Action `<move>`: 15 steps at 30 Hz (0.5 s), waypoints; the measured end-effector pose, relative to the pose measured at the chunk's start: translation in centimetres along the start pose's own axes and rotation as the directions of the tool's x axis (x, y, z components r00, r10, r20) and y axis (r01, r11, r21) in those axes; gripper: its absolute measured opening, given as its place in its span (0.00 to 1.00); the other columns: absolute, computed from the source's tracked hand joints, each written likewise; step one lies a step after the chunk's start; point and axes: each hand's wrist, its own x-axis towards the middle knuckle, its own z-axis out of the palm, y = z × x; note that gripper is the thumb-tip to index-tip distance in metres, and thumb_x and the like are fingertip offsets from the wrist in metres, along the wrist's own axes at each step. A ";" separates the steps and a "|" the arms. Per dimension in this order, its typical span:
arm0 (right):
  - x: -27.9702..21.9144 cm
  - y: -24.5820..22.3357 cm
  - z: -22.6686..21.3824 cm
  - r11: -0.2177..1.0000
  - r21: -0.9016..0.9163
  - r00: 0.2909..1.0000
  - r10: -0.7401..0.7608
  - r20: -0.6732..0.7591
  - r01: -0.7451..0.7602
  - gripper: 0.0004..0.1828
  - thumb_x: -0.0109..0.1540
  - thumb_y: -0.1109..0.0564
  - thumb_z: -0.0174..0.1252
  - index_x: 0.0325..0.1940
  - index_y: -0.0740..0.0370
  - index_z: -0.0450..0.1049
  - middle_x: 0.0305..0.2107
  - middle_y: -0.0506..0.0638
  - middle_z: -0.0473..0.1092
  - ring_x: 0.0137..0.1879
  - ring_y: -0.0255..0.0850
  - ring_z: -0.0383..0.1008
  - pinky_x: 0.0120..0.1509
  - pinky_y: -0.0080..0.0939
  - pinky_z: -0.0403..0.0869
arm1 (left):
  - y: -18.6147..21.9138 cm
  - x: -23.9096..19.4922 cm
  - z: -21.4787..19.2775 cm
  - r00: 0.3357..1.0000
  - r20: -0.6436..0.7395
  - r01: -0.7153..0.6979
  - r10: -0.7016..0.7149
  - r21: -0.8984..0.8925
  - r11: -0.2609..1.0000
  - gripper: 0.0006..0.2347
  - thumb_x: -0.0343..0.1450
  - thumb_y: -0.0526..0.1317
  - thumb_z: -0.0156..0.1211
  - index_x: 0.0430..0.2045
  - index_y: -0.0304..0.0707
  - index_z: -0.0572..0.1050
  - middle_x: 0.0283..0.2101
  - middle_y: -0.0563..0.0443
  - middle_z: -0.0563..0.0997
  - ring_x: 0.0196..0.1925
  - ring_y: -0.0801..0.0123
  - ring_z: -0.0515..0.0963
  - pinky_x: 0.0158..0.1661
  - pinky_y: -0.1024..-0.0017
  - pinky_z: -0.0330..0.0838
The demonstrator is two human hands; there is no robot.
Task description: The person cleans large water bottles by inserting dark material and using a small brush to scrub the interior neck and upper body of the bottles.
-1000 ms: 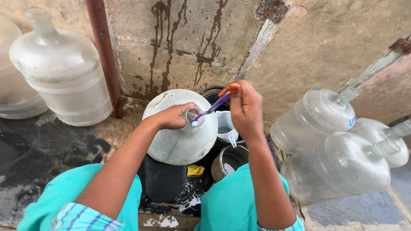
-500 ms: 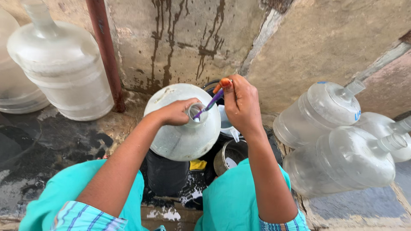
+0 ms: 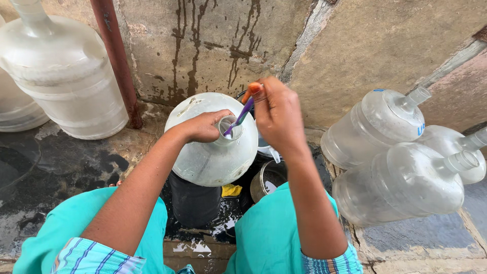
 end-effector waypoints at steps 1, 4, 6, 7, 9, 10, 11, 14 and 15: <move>0.2 0.2 1.2 0.998 0.047 0.999 0.030 -0.010 -0.030 0.10 0.68 0.58 0.49 0.39 0.65 0.74 0.30 0.58 0.75 0.35 0.47 0.79 0.40 0.47 0.75 | -0.2 0.1 0.1 1.000 -0.004 -0.015 0.015 0.013 1.000 0.19 0.67 0.34 0.56 0.53 0.51 0.73 0.52 0.45 0.83 0.57 0.59 0.80 0.56 0.64 0.71; 0.3 1.8 5.0 0.994 -0.052 0.995 -0.102 -0.018 0.101 0.10 0.67 0.58 0.52 0.38 0.66 0.75 0.31 0.60 0.75 0.37 0.52 0.77 0.41 0.50 0.74 | -1.1 0.6 0.6 0.999 -0.017 -0.029 0.029 0.009 1.000 0.25 0.64 0.30 0.51 0.56 0.54 0.72 0.51 0.43 0.83 0.56 0.61 0.79 0.56 0.65 0.70; 0.5 2.7 5.8 0.974 -0.139 0.983 -0.181 -0.003 0.179 0.10 0.68 0.59 0.53 0.36 0.67 0.75 0.31 0.62 0.74 0.39 0.56 0.76 0.42 0.53 0.72 | -1.3 0.5 0.6 1.000 -0.024 -0.017 0.016 -0.022 1.000 0.26 0.63 0.29 0.50 0.57 0.56 0.72 0.51 0.44 0.83 0.57 0.62 0.79 0.56 0.67 0.69; 0.6 2.8 5.8 0.972 -0.154 0.984 -0.179 0.002 0.177 0.10 0.68 0.59 0.53 0.36 0.67 0.75 0.32 0.62 0.74 0.39 0.56 0.76 0.42 0.53 0.72 | -1.1 0.3 0.6 1.000 -0.025 -0.007 0.006 -0.046 0.999 0.24 0.64 0.30 0.51 0.56 0.55 0.72 0.51 0.45 0.83 0.57 0.63 0.78 0.57 0.67 0.68; 0.9 1.9 4.8 0.989 -0.085 0.992 -0.125 -0.012 0.124 0.09 0.68 0.59 0.52 0.37 0.66 0.74 0.32 0.60 0.75 0.39 0.52 0.78 0.42 0.50 0.73 | -0.5 -0.1 0.3 1.000 -0.020 0.006 -0.008 -0.063 0.998 0.21 0.66 0.32 0.53 0.54 0.54 0.73 0.52 0.47 0.83 0.57 0.64 0.78 0.57 0.67 0.68; 0.7 1.2 3.4 0.997 0.001 0.997 -0.072 -0.026 0.072 0.09 0.68 0.59 0.51 0.39 0.66 0.74 0.33 0.58 0.76 0.38 0.49 0.79 0.42 0.47 0.75 | -0.1 -0.4 0.1 1.000 -0.013 0.009 -0.010 -0.057 0.998 0.19 0.67 0.33 0.54 0.54 0.53 0.73 0.52 0.47 0.82 0.57 0.64 0.78 0.57 0.67 0.69; 0.5 0.5 1.9 0.996 0.087 0.999 -0.021 -0.032 0.024 0.08 0.68 0.59 0.50 0.40 0.66 0.73 0.33 0.56 0.77 0.38 0.46 0.81 0.41 0.44 0.77 | 0.2 -0.5 -0.1 1.000 -0.010 0.012 -0.012 -0.054 0.998 0.18 0.68 0.35 0.55 0.53 0.52 0.73 0.53 0.47 0.82 0.57 0.64 0.78 0.56 0.67 0.69; -1.3 -1.3 -1.3 0.997 -0.011 0.995 -0.074 -0.070 0.074 0.12 0.71 0.60 0.51 0.37 0.66 0.76 0.30 0.61 0.72 0.34 0.50 0.75 0.39 0.47 0.73 | 0.3 -0.8 -0.2 0.999 -0.012 0.051 -0.052 -0.085 0.995 0.21 0.64 0.32 0.55 0.52 0.52 0.74 0.54 0.49 0.82 0.57 0.64 0.78 0.56 0.66 0.69; -1.1 -1.2 -0.7 0.998 0.022 0.997 -0.051 -0.057 0.052 0.10 0.69 0.60 0.50 0.38 0.66 0.75 0.31 0.59 0.74 0.35 0.49 0.77 0.39 0.46 0.74 | -0.1 -0.7 -0.1 1.000 -0.006 0.018 -0.018 -0.102 0.995 0.20 0.64 0.32 0.55 0.52 0.51 0.74 0.53 0.47 0.82 0.57 0.62 0.78 0.57 0.66 0.69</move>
